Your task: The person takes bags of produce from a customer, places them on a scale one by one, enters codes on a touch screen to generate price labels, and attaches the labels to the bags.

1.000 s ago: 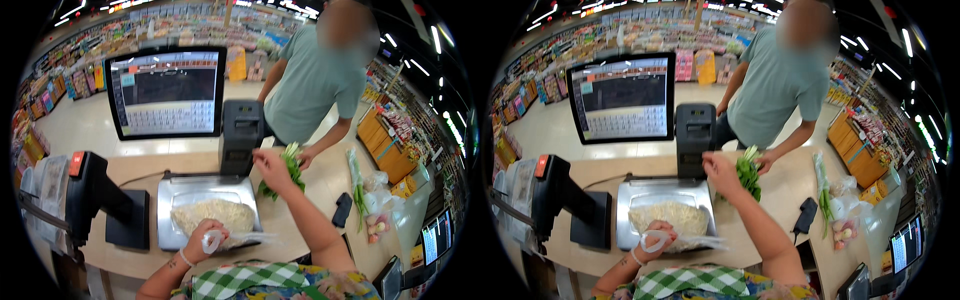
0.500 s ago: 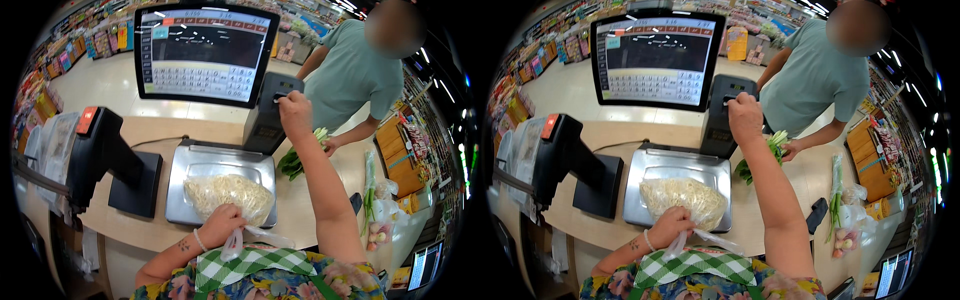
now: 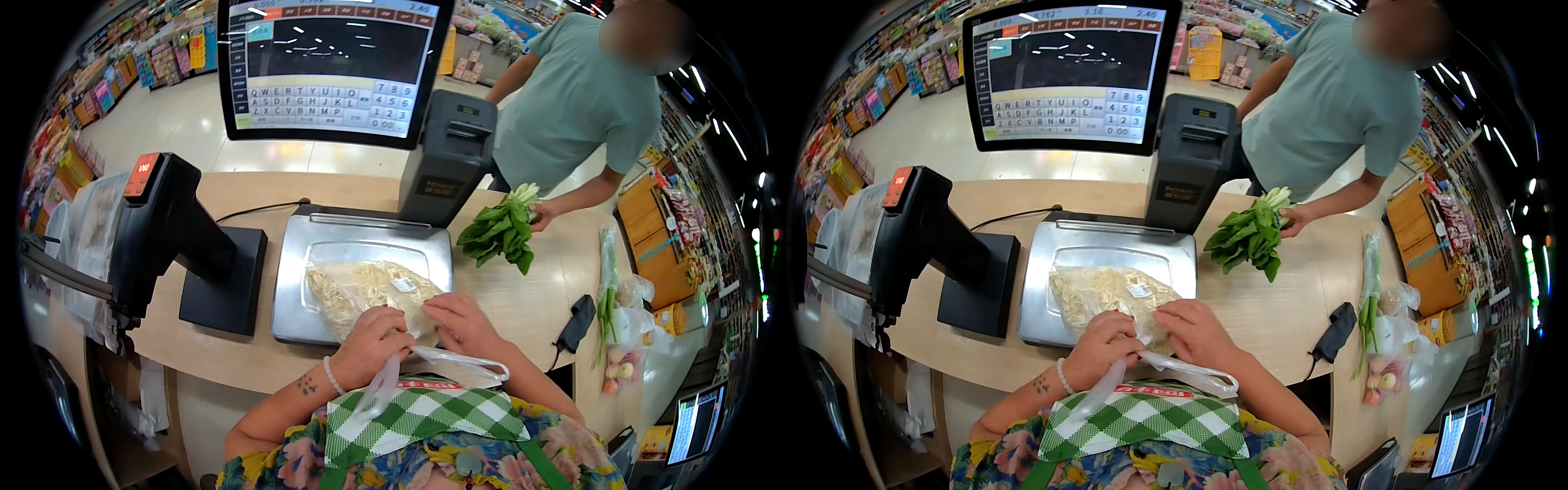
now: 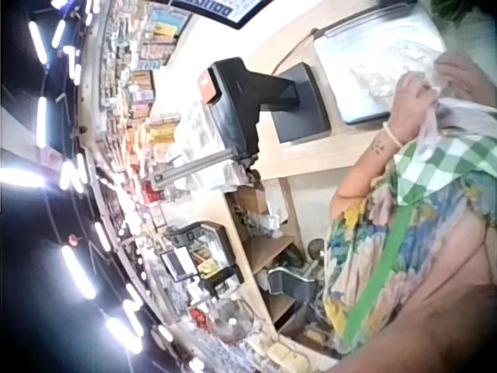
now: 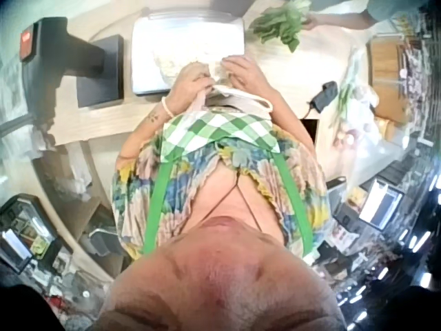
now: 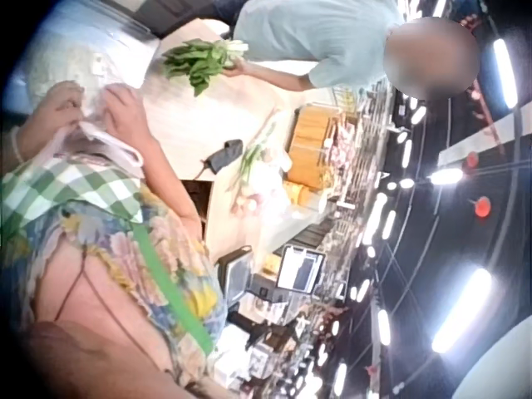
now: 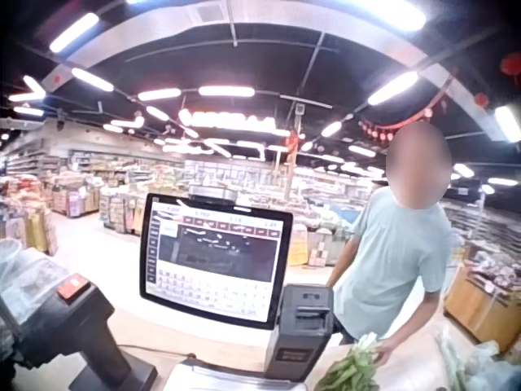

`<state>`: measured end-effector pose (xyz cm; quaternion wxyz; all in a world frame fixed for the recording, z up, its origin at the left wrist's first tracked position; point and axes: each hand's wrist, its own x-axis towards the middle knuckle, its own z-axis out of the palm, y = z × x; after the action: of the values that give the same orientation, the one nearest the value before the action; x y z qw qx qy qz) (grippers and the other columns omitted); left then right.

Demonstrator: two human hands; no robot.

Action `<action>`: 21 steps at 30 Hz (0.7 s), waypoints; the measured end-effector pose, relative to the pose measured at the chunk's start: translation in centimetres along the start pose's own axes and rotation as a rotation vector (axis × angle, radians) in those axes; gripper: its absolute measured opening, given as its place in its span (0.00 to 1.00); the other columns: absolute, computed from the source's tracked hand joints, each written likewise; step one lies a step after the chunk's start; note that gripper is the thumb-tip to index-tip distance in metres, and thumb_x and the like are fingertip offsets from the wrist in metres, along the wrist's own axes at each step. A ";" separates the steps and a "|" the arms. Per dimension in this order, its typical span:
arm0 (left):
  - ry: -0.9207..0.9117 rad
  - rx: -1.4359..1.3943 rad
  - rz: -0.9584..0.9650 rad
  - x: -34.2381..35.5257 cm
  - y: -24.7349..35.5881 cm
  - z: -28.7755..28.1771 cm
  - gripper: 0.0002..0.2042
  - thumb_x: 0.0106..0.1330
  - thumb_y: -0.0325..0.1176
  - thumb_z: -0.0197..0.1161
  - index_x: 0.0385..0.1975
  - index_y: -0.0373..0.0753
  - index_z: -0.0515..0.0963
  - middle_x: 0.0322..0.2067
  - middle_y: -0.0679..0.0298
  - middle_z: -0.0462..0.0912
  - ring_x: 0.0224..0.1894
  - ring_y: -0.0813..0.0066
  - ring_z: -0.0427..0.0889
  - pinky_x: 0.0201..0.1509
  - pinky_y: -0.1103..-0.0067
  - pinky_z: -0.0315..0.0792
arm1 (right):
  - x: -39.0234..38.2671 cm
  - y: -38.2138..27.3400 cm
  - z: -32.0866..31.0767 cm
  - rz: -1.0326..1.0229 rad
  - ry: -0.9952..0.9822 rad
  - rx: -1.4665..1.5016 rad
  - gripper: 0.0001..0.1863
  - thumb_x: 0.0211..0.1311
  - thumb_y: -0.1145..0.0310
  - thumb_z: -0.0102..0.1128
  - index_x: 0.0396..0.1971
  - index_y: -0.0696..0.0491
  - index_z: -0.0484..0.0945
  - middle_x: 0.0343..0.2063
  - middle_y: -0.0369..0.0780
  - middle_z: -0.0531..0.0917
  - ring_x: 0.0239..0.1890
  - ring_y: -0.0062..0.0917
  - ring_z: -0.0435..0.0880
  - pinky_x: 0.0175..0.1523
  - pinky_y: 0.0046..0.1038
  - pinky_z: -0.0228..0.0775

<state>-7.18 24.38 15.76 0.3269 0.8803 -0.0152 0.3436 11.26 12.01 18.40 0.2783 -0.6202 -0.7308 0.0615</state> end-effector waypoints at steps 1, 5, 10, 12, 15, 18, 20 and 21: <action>0.014 0.017 0.010 0.6 0.7 0.0 0.10 0.43 0.27 0.64 0.28 0.39 0.76 0.35 0.62 0.72 0.46 0.61 0.71 0.51 0.67 0.64 | 0.0 -1.1 -0.4 -0.027 -0.007 0.045 0.24 0.44 0.72 0.61 0.46 0.57 0.72 0.46 0.45 0.72 0.49 0.38 0.70 0.53 0.35 0.62; 0.017 0.080 0.097 4.4 4.3 -0.2 0.09 0.47 0.29 0.61 0.29 0.39 0.74 0.39 0.64 0.72 0.52 0.62 0.68 0.58 0.65 0.59 | -1.4 -3.6 0.8 0.330 -0.191 0.440 0.23 0.48 0.70 0.60 0.47 0.56 0.69 0.53 0.47 0.65 0.54 0.36 0.65 0.56 0.32 0.59; -0.142 0.192 0.265 7.1 8.1 1.0 0.10 0.49 0.28 0.59 0.33 0.40 0.73 0.41 0.64 0.71 0.57 0.65 0.64 0.61 0.65 0.56 | -3.9 -3.7 -0.3 0.261 0.050 0.447 0.14 0.50 0.74 0.57 0.39 0.56 0.74 0.43 0.45 0.73 0.44 0.33 0.72 0.47 0.29 0.66; -0.130 0.126 0.220 7.4 9.2 1.2 0.15 0.49 0.29 0.60 0.39 0.39 0.73 0.44 0.63 0.71 0.57 0.63 0.65 0.61 0.65 0.58 | -5.5 -3.1 -1.5 0.138 0.186 0.356 0.11 0.51 0.76 0.55 0.37 0.57 0.75 0.39 0.45 0.75 0.41 0.32 0.74 0.45 0.29 0.67; -0.077 0.098 0.117 6.1 9.2 1.8 0.20 0.49 0.29 0.63 0.45 0.38 0.73 0.46 0.59 0.72 0.55 0.60 0.67 0.59 0.65 0.60 | -8.0 -2.3 -3.7 0.212 0.323 0.372 0.07 0.52 0.78 0.53 0.32 0.57 0.76 0.30 0.42 0.77 0.33 0.30 0.76 0.39 0.26 0.68; 0.034 0.013 -0.166 3.8 8.5 2.0 0.18 0.51 0.29 0.62 0.44 0.38 0.73 0.46 0.57 0.72 0.52 0.59 0.69 0.57 0.68 0.62 | -11.8 -0.1 -6.2 0.324 0.424 0.375 0.07 0.53 0.79 0.52 0.31 0.58 0.77 0.26 0.41 0.78 0.31 0.27 0.77 0.37 0.25 0.68; 0.070 0.024 -0.247 2.3 7.9 2.5 0.17 0.53 0.29 0.61 0.44 0.37 0.73 0.46 0.56 0.72 0.51 0.58 0.70 0.55 0.70 0.64 | -14.9 2.1 -7.3 0.441 0.518 0.363 0.07 0.51 0.76 0.57 0.32 0.57 0.76 0.28 0.38 0.77 0.31 0.23 0.75 0.36 0.24 0.66; 0.087 0.024 -0.285 1.8 7.7 2.7 0.16 0.54 0.28 0.61 0.43 0.36 0.73 0.46 0.56 0.72 0.50 0.58 0.70 0.55 0.71 0.65 | -16.6 4.0 -7.6 0.513 0.612 0.322 0.05 0.54 0.77 0.54 0.32 0.58 0.76 0.27 0.37 0.77 0.30 0.20 0.73 0.36 0.23 0.65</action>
<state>-6.16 17.04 19.71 0.3623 0.8616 0.1280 0.3316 19.66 -4.61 17.53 0.5512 -0.7202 -0.4176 0.0550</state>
